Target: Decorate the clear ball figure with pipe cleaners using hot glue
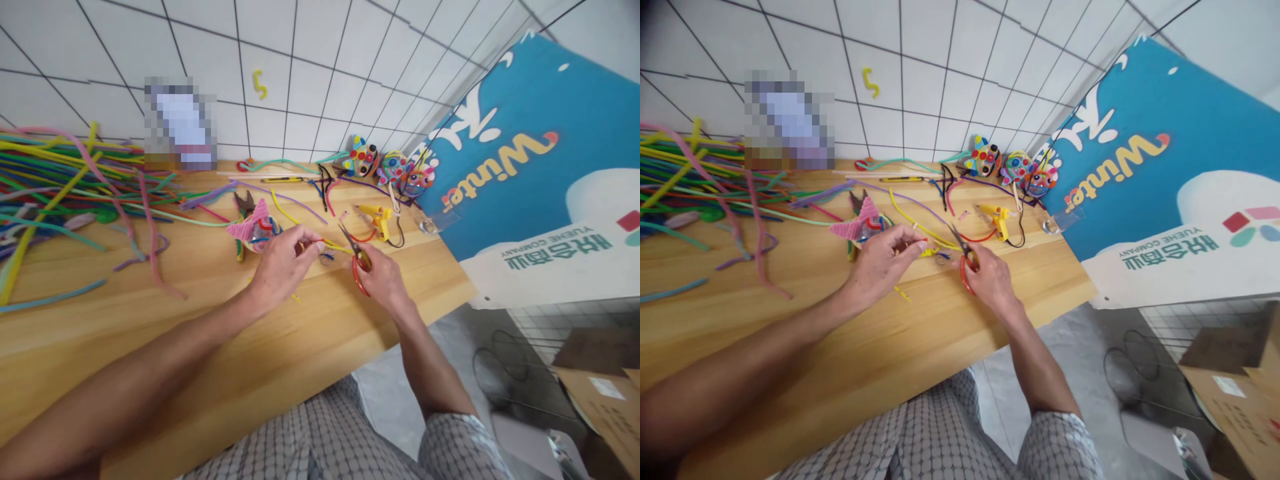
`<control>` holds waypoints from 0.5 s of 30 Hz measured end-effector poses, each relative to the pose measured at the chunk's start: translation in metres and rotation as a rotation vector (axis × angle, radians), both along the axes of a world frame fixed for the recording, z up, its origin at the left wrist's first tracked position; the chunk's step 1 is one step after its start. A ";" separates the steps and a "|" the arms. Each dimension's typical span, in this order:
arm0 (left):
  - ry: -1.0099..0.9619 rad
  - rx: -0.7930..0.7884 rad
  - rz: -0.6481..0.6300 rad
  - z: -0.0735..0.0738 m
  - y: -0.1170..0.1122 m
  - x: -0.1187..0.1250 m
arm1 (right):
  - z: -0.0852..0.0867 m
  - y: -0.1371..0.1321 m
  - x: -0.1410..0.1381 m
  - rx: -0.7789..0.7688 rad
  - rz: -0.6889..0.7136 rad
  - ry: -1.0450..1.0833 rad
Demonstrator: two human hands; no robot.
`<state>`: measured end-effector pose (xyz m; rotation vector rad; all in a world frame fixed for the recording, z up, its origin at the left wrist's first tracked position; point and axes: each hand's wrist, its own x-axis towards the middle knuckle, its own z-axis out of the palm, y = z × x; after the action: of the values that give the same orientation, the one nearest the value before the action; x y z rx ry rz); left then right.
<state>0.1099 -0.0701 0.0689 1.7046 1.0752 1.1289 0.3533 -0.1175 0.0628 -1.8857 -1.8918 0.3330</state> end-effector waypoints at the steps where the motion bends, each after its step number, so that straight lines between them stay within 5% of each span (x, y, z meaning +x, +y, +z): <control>1: -0.008 -0.014 0.000 -0.001 0.002 0.000 | -0.001 0.004 0.013 -0.018 -0.046 -0.092; 5: 0.026 -0.016 0.008 -0.003 0.004 0.000 | -0.008 0.008 0.055 -0.133 -0.128 -0.309; 8: 0.116 0.051 -0.003 -0.005 0.002 -0.001 | -0.006 0.001 0.059 -0.064 -0.161 -0.293; 11: 0.226 0.158 -0.022 -0.007 -0.001 -0.002 | 0.004 -0.006 0.035 0.120 -0.040 0.002; 15: 0.330 0.339 0.000 -0.012 -0.007 -0.003 | 0.020 0.001 -0.012 0.060 0.171 0.495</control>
<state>0.1073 -0.0774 0.0571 2.2170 1.1260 1.1006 0.3410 -0.1169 0.0825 -1.4344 -1.6961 0.7163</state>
